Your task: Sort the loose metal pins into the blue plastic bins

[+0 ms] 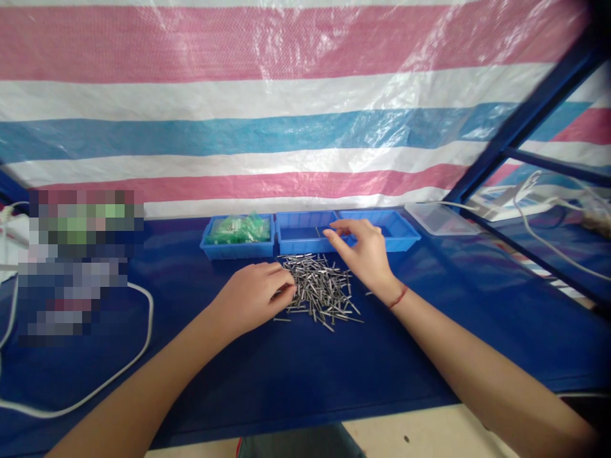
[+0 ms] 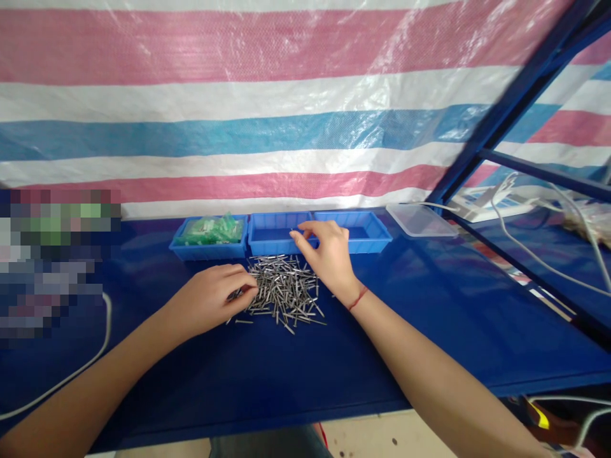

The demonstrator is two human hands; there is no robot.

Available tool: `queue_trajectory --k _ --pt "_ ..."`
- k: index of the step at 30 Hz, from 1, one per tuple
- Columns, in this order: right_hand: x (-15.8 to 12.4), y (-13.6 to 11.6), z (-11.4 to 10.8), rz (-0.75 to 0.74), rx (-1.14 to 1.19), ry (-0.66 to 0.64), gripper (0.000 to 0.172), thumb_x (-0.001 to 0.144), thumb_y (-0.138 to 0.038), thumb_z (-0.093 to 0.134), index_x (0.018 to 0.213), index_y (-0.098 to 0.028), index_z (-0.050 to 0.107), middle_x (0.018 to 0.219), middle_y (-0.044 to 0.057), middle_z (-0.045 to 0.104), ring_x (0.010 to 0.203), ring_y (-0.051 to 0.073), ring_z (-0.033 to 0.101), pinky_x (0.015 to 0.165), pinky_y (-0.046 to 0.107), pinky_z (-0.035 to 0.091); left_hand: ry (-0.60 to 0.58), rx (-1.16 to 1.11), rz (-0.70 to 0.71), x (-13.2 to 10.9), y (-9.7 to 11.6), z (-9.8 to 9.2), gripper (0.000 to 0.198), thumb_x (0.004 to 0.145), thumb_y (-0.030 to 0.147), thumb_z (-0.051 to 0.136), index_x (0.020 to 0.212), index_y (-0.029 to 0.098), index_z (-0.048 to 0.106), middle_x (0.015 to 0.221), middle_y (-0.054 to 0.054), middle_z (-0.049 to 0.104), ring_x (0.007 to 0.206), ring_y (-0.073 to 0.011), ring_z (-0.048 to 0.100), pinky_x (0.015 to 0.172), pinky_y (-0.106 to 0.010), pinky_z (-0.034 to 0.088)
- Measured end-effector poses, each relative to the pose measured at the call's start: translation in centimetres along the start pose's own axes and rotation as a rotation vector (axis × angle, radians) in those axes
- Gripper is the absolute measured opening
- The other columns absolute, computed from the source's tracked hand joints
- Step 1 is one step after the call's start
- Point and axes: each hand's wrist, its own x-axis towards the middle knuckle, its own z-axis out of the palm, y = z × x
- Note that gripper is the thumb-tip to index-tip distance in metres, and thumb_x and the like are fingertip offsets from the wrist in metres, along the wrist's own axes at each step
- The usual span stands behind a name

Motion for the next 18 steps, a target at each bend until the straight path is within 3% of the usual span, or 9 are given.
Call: queue_trajectory --k 5,9,15,18 --pt "-0.8 -1.2 -0.2 -0.037 0.102 -0.006 0.019 0.09 -0.032 0.052 0.086 -0.02 0.066 0.08 0.004 0.071 0.076 0.019 0.062 0.077 0.036 0.042 -0.211 0.003 0.055 -0.7 0.5 -1.5 0.006 0.081 0.023 0.059 0.077 0.02 0.062 0.079 0.001 0.063 0.074 -0.0155 0.06 0.067 -0.025 0.042" --pt "-1.5 -2.9 -0.5 -0.122 0.155 -0.095 0.016 0.089 -0.025 0.051 0.08 -0.021 0.064 0.08 0.002 0.07 0.076 0.018 0.061 0.077 0.036 0.041 -0.273 0.007 0.046 -1.2 0.2 -1.3 0.002 0.078 0.02 0.064 0.076 0.021 0.064 0.08 0.001 0.064 0.074 -0.0159 0.062 0.067 -0.026 0.042" --pt "-2.3 -4.8 -1.3 -0.226 0.179 -0.194 0.015 0.088 -0.021 0.052 0.079 -0.02 0.063 0.075 0.001 0.068 0.07 0.016 0.06 0.076 0.036 0.04 -0.285 -0.031 0.053 -1.1 0.5 -1.0 0.014 0.084 0.015 0.054 0.075 0.02 0.064 0.08 0.0 0.064 0.073 -0.0149 0.062 0.066 -0.025 0.042" --pt "-2.8 -5.3 -1.4 -0.152 0.267 -0.212 0.018 0.09 -0.023 0.05 0.078 -0.02 0.062 0.076 0.002 0.068 0.07 0.016 0.06 0.074 0.034 0.042 -0.134 -0.141 -0.018 -0.6 0.7 -0.9 0.016 0.091 0.022 0.048 0.082 0.02 0.062 0.085 -0.001 0.062 0.076 -0.0144 0.06 0.068 -0.025 0.043"
